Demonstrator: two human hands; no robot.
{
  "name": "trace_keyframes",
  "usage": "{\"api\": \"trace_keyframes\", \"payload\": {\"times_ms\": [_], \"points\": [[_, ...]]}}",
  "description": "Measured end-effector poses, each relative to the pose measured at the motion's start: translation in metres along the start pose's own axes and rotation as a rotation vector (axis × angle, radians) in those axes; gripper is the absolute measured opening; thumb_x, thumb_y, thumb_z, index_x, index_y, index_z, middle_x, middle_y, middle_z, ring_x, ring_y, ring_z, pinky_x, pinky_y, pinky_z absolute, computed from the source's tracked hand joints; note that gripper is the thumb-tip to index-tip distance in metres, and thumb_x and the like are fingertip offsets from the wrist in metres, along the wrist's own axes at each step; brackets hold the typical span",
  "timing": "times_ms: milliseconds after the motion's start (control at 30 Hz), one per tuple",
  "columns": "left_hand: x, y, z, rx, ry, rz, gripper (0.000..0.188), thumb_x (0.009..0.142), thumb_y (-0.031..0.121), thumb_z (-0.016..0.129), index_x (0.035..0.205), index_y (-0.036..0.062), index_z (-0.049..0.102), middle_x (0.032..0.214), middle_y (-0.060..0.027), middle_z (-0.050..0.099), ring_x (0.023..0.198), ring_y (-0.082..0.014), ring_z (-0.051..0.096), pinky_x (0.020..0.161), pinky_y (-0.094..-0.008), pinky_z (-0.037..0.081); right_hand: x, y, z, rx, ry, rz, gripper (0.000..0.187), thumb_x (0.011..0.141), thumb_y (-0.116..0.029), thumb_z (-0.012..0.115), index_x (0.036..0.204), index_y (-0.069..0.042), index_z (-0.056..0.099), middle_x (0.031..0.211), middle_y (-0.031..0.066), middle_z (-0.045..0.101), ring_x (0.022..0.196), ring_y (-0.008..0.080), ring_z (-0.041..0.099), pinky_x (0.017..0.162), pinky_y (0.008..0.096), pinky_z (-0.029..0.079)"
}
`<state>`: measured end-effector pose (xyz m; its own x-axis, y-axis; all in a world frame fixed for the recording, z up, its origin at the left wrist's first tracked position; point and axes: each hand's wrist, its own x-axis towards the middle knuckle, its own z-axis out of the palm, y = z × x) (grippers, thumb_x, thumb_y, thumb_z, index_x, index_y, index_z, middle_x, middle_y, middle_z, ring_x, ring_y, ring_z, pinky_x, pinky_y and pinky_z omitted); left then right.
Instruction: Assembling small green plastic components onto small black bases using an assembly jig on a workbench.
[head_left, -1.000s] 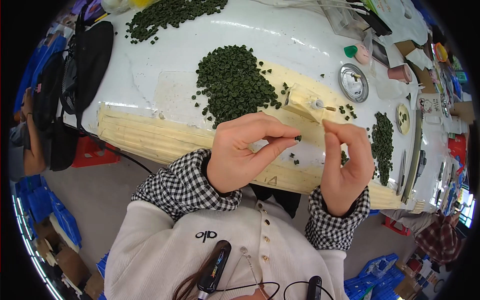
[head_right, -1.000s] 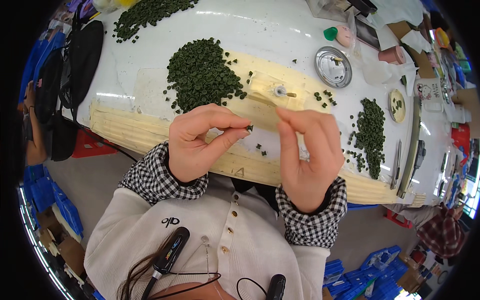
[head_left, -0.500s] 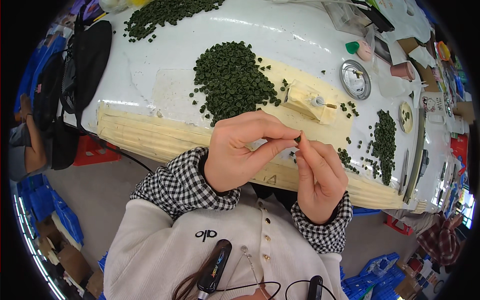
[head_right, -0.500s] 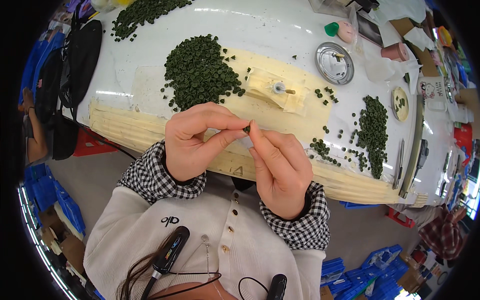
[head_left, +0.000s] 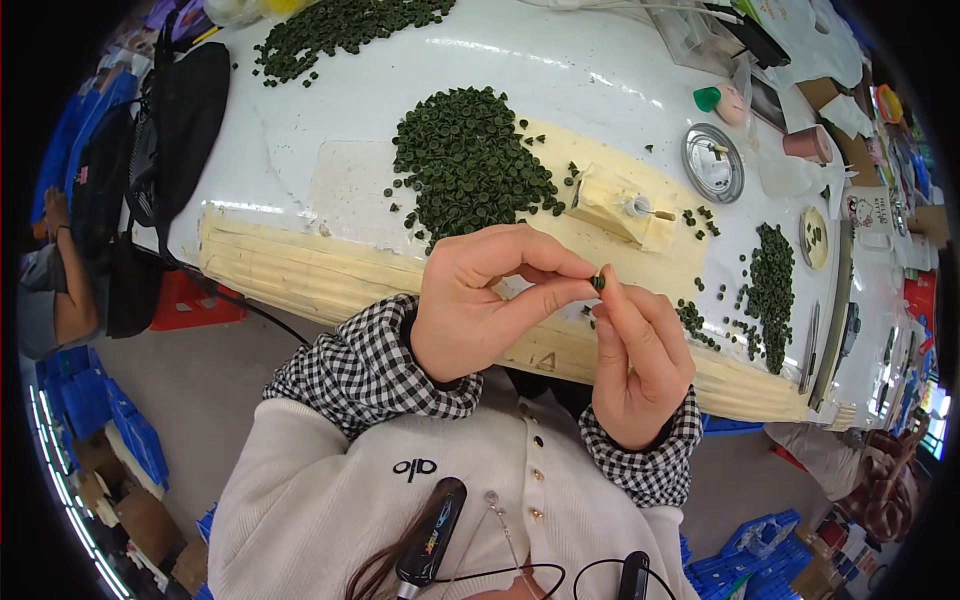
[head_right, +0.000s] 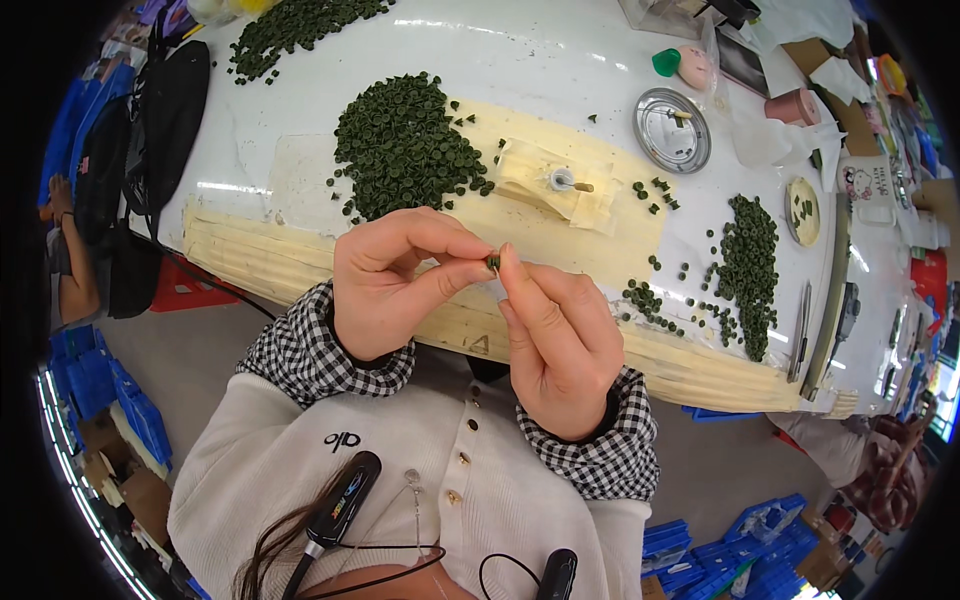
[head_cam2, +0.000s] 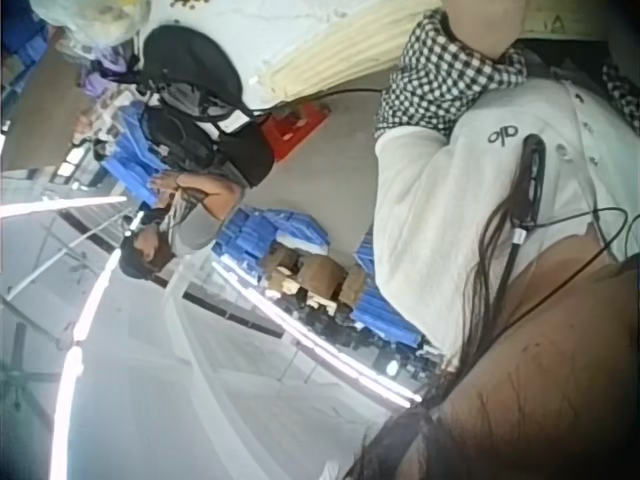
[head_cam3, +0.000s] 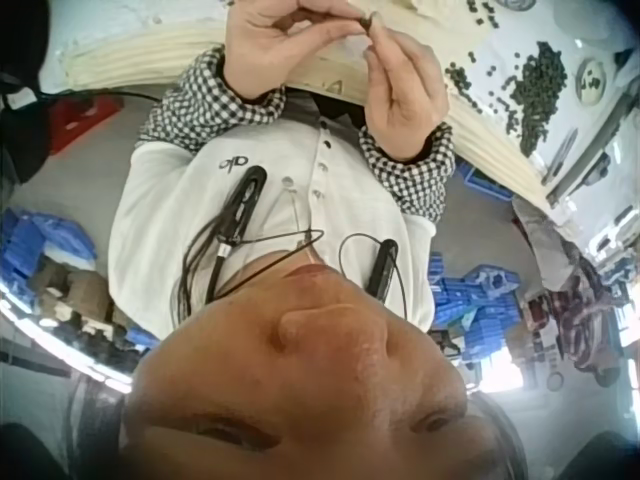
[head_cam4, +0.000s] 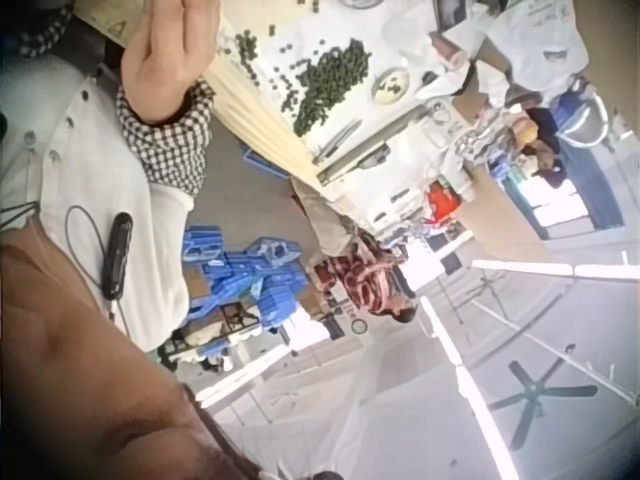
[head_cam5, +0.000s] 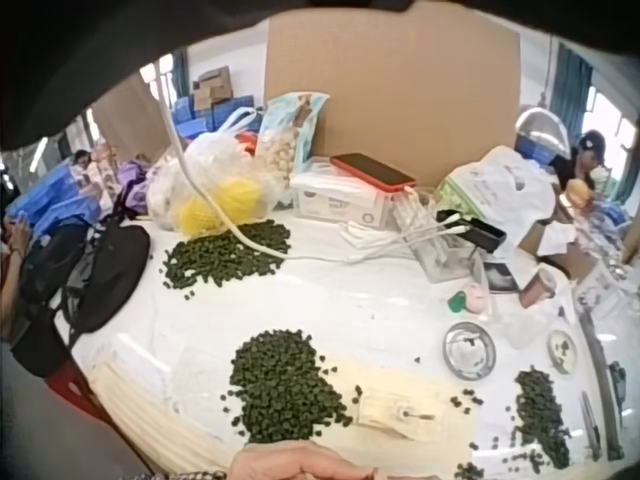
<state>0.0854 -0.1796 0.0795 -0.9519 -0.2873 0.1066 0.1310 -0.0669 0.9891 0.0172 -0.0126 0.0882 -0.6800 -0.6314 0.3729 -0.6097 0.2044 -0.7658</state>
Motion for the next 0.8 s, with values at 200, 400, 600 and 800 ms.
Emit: {"api": "trace_keyframes", "payload": {"times_ms": [200, 400, 600, 800], "points": [[0.0004, 0.0002, -0.0003, 0.007, 0.0, 0.001, 0.018, 0.083, -0.01, 0.067, 0.101, -0.0044, 0.067, 0.098, -0.0138, 0.067, 0.088, -0.0164, 0.065, 0.079, -0.027, 0.052, -0.0003, 0.0005, -0.0005, -0.002, 0.004, 0.004, 0.041, 0.078, 0.008, 0.068, 0.119, 0.003, 0.065, 0.095, 0.0142, 0.065, 0.076, 0.0236, 0.06, 0.069, 0.0295, 0.049], [0.0003, 0.0006, -0.0008, 0.008, 0.006, -0.013, 0.019, 0.083, -0.01, 0.067, 0.101, -0.0045, 0.067, 0.098, -0.0137, 0.067, 0.088, -0.0166, 0.065, 0.079, -0.027, 0.052, -0.0032, 0.0007, 0.0, 0.01, 0.01, -0.001, 0.04, 0.078, 0.007, 0.068, 0.118, 0.003, 0.066, 0.096, 0.0142, 0.066, 0.076, 0.0237, 0.06, 0.069, 0.0297, 0.049], [0.0013, 0.0, -0.0012, 0.042, -0.001, 0.01, 0.019, 0.082, -0.011, 0.067, 0.1, -0.0046, 0.068, 0.096, -0.0139, 0.068, 0.088, -0.0179, 0.065, 0.078, -0.0271, 0.052, -0.0029, 0.0026, -0.0009, 0.008, 0.004, -0.022, 0.039, 0.078, 0.008, 0.068, 0.117, 0.002, 0.067, 0.096, 0.0135, 0.066, 0.075, 0.0233, 0.06, 0.067, 0.0295, 0.049], [0.0022, 0.0009, -0.0013, 0.076, -0.016, 0.031, 0.018, 0.082, -0.011, 0.067, 0.099, -0.0037, 0.069, 0.094, -0.0139, 0.068, 0.087, -0.0187, 0.066, 0.076, -0.0274, 0.052, -0.0014, 0.0067, -0.0041, -0.011, -0.008, -0.059, 0.038, 0.077, 0.007, 0.069, 0.115, 0.001, 0.068, 0.095, 0.0122, 0.067, 0.073, 0.0226, 0.06, 0.065, 0.0295, 0.049]]}}
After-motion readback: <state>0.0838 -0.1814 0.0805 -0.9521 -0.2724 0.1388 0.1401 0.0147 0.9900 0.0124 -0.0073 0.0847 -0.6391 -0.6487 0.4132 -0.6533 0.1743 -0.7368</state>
